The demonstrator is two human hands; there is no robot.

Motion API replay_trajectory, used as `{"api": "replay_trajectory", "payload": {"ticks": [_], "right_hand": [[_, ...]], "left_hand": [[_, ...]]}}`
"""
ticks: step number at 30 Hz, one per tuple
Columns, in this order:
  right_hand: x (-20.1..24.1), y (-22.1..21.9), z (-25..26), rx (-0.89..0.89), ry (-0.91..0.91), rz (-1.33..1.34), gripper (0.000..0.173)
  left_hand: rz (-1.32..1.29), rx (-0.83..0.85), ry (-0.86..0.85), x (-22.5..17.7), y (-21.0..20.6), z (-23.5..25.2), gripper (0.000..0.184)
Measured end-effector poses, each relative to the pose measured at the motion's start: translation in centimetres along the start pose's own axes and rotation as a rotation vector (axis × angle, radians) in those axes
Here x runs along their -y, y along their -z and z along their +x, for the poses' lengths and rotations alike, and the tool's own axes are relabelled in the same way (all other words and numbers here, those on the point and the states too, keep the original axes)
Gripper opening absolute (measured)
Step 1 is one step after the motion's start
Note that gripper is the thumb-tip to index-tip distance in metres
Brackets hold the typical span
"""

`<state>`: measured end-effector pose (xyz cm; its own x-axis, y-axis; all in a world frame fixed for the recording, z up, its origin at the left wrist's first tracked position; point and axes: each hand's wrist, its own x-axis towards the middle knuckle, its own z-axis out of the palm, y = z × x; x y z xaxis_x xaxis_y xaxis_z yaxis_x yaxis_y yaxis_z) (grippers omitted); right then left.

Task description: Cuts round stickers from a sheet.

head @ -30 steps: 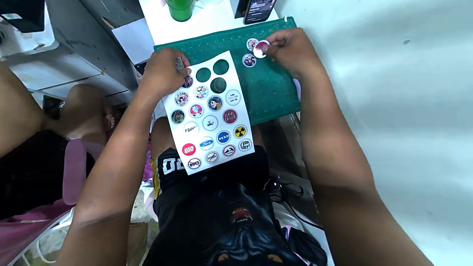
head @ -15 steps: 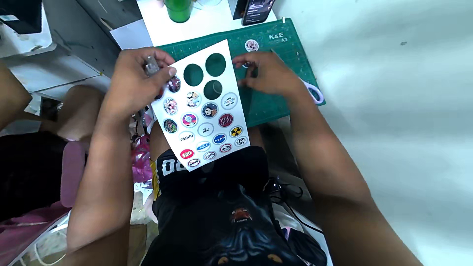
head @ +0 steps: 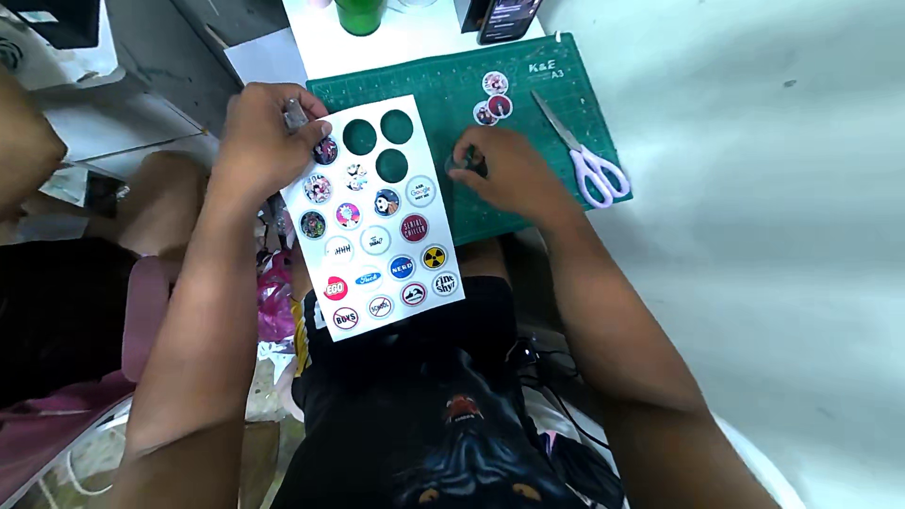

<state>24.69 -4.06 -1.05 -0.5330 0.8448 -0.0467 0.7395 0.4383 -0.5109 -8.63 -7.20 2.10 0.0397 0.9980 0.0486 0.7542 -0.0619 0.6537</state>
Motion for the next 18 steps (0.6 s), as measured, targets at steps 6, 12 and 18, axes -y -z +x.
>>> {"api": "replay_trajectory", "payload": {"ticks": [6,12,18], "right_hand": [[-2.6,3.2,-4.1,-0.151,-0.212,0.041,0.028],[-4.2,3.9,-5.7,-0.222,-0.237,0.177,0.03],[-5.4,1.8,-4.9,-0.202,-0.236,0.161,0.029]], "left_hand": [[0.135,0.1,0.013,-3.5,-3.9,4.5,0.018],[0.296,0.102,-0.02,-5.4,-7.6,7.8,0.029],[0.012,0.079,-0.145,-12.8,-6.2,0.3,0.057]]}}
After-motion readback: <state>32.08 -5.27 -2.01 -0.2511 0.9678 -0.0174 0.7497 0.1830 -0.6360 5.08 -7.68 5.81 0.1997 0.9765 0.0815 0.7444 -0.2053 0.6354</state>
